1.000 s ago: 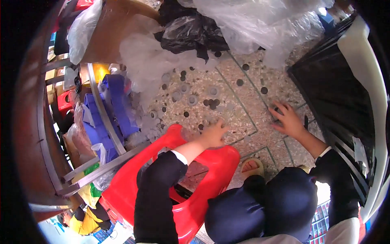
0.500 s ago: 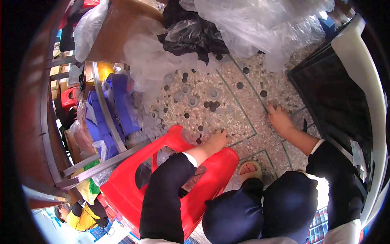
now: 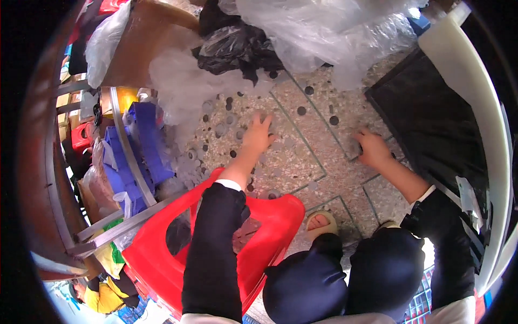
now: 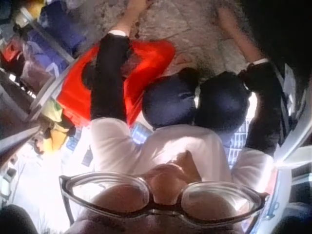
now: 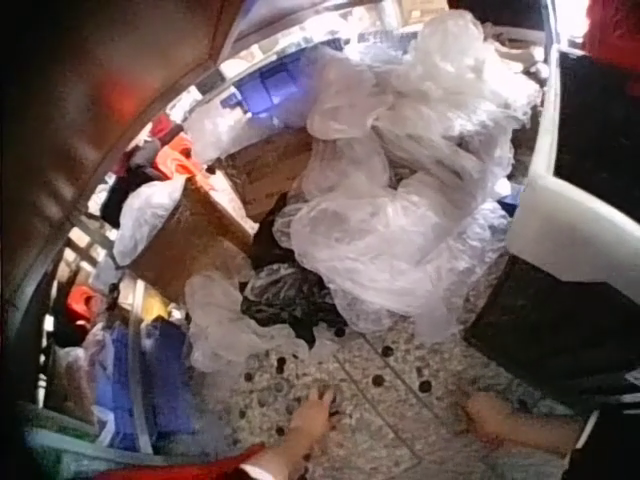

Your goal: Operating a pneumatic press to assemble small rubber components and collecting parts from the floor.

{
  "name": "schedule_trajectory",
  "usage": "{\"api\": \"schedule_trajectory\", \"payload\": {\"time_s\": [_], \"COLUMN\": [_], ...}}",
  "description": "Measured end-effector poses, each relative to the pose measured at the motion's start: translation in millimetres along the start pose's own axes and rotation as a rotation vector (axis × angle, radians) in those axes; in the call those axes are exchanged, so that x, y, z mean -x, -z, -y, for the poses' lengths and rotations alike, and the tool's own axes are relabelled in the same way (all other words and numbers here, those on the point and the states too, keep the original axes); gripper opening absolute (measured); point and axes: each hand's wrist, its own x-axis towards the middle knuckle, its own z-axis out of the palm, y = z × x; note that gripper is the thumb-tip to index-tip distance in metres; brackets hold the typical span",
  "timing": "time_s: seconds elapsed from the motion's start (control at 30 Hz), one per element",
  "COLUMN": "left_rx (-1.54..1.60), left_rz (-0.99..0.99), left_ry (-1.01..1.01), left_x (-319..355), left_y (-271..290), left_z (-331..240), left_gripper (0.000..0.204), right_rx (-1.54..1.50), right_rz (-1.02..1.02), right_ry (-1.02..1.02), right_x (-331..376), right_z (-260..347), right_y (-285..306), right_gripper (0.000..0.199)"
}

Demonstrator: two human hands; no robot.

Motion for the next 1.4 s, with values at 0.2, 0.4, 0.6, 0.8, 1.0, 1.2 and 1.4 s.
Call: {"api": "schedule_trajectory", "payload": {"time_s": [0.2, 0.4, 0.6, 0.8, 1.0, 1.2, 1.4], "left_rx": [-0.031, -0.206, -0.274, -0.325, -0.176, 0.385, 0.415], "left_rz": [0.151, 0.403, 0.707, 0.942, 1.077, 1.226, 0.979], "left_ry": [0.160, -0.131, -0.340, -0.018, 0.165, 0.068, -0.037], "left_x": [-5.7, 43.6, 92.7, 87.5, 85.6, 116.1, 102.8], "left_y": [-20.7, -4.5, -35.5, -61.0, -84.0, -92.3, -108.5], "left_z": [13.7, -6.5, 3.3, -3.4, 17.0, 53.0, 47.1], "left_gripper": [0.060, 0.052, 0.044, 0.053, 0.050, 0.042, 0.035], "right_rx": [0.088, 0.344, 0.652, 0.559, 0.612, 0.564, 0.562], "right_rz": [0.104, 0.082, -0.032, 0.023, -0.094, 0.023, 0.000], "right_ry": [-0.075, -0.011, 0.010, 0.006, 0.066, 0.074, 0.056], "right_x": [18.1, 24.2, 9.9, 2.9, 13.9, 11.7, 13.0], "right_z": [-3.9, -16.0, -18.1, -18.9, -18.8, -27.3, -39.6], "right_y": [0.7, -15.7, -69.4, -70.9, -60.3, -53.0, -66.0], "right_gripper": [0.043, 0.031, 0.025, 0.019, 0.023, 0.024, 0.023]}}
